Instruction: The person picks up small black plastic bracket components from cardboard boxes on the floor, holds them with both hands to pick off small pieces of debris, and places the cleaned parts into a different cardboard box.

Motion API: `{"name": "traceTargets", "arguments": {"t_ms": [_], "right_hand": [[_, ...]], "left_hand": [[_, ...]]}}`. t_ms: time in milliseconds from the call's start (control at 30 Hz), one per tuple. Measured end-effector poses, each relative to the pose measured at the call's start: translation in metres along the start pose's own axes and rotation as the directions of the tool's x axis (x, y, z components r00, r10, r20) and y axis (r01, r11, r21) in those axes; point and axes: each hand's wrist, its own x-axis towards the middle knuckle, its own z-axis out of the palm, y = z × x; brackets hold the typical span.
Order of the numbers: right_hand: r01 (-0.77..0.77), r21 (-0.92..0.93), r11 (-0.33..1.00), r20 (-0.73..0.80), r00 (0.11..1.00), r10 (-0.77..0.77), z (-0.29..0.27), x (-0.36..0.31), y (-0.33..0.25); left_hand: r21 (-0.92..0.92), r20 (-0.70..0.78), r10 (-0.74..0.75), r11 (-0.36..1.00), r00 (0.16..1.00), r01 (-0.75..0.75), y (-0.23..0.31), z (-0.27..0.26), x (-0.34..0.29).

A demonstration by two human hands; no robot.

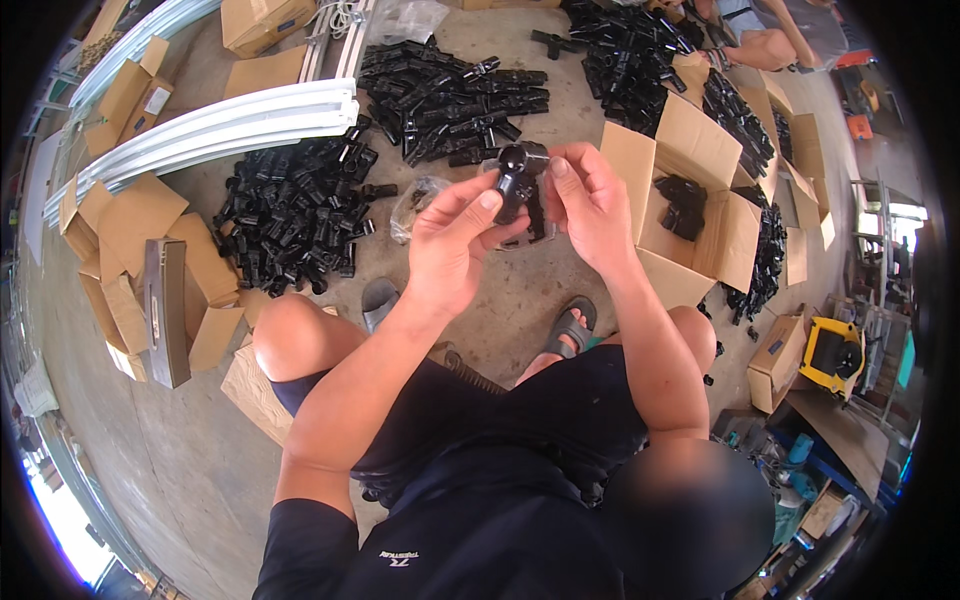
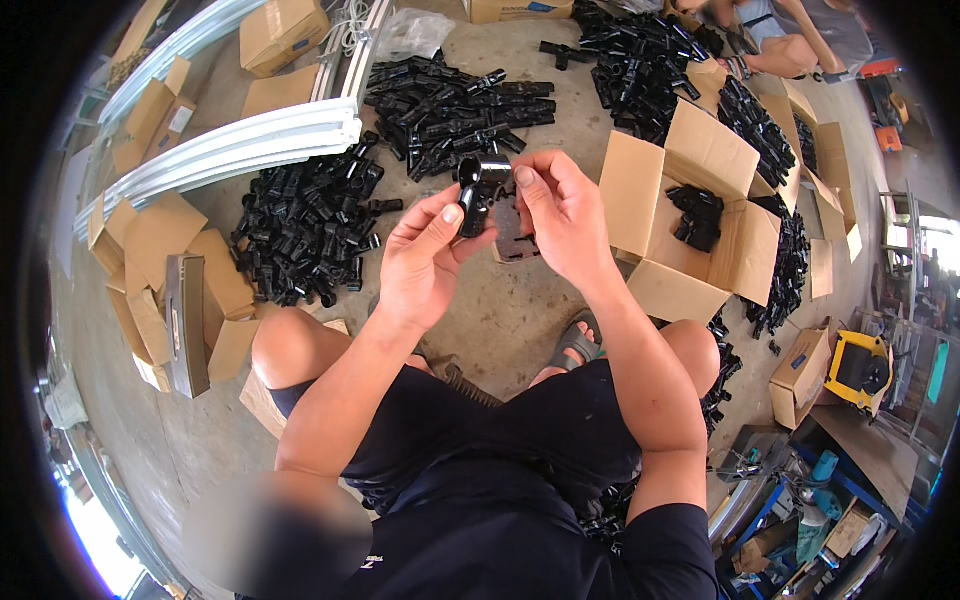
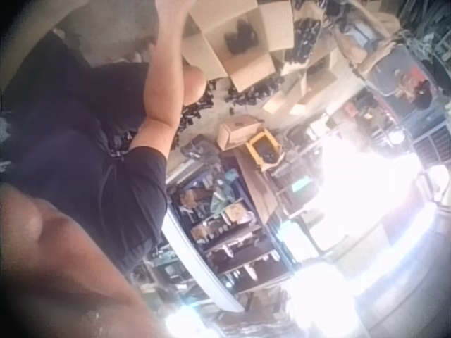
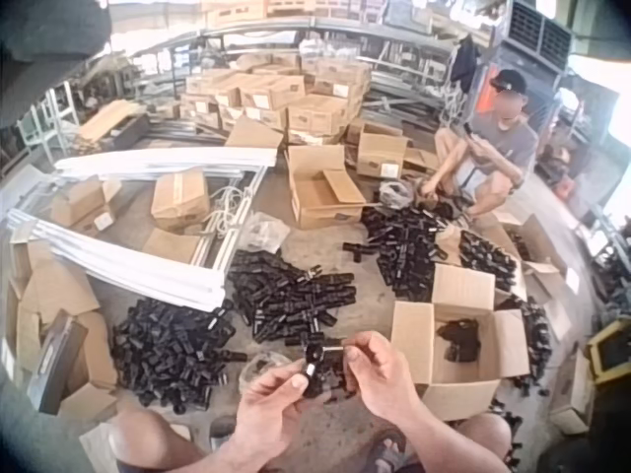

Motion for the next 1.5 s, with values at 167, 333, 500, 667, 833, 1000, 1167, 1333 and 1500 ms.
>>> {"name": "traceTargets", "arguments": {"t_ms": [167, 333, 500, 667, 833, 1000, 1167, 1333, 1500], "right_hand": [[0.057, 0.131, 0.990, 0.050, 0.997, -0.064, -0.008, 0.004, 0.004], [0.073, 0.159, 0.984, 0.101, 0.991, -0.090, -0.015, 0.006, 0.003], [0.055, 0.120, 0.991, 0.130, 0.989, -0.071, -0.018, 0.005, 0.001], [0.060, 0.104, 0.993, 0.145, 0.987, -0.075, -0.020, 0.001, -0.005], [0.088, 0.069, 0.994, 0.164, 0.981, -0.099, -0.024, -0.003, -0.011], [0.150, 0.059, 0.987, 0.184, 0.970, -0.159, -0.026, -0.010, -0.025], [0.269, 0.025, 0.963, 0.207, 0.941, -0.268, -0.033, -0.009, -0.020], [0.294, 0.053, 0.954, 0.279, 0.913, -0.297, -0.035, -0.008, -0.024], [0.222, 0.003, 0.975, 0.269, 0.939, -0.215, -0.032, -0.011, -0.029]], "left_hand": [[-0.057, 0.166, -0.070, 0.995, 0.984, 0.081, -0.002, 0.002, -0.004], [-0.007, 0.165, -0.155, 0.987, 0.974, 0.158, 0.005, 0.007, -0.007], [-0.020, 0.151, -0.200, 0.978, 0.968, 0.205, 0.008, 0.004, -0.007], [-0.024, 0.170, -0.203, 0.977, 0.964, 0.211, 0.010, 0.005, -0.007], [-0.023, 0.196, -0.206, 0.977, 0.959, 0.214, 0.007, 0.006, -0.007], [0.020, 0.255, -0.187, 0.982, 0.949, 0.188, 0.006, 0.007, -0.009], [0.208, 0.258, -0.073, 0.978, 0.963, 0.019, 0.003, 0.012, -0.014], [0.319, 0.261, 0.010, 0.943, 0.965, -0.096, 0.002, 0.011, -0.016], [0.206, 0.221, -0.089, 0.978, 0.971, 0.043, 0.004, 0.011, -0.016]]}}
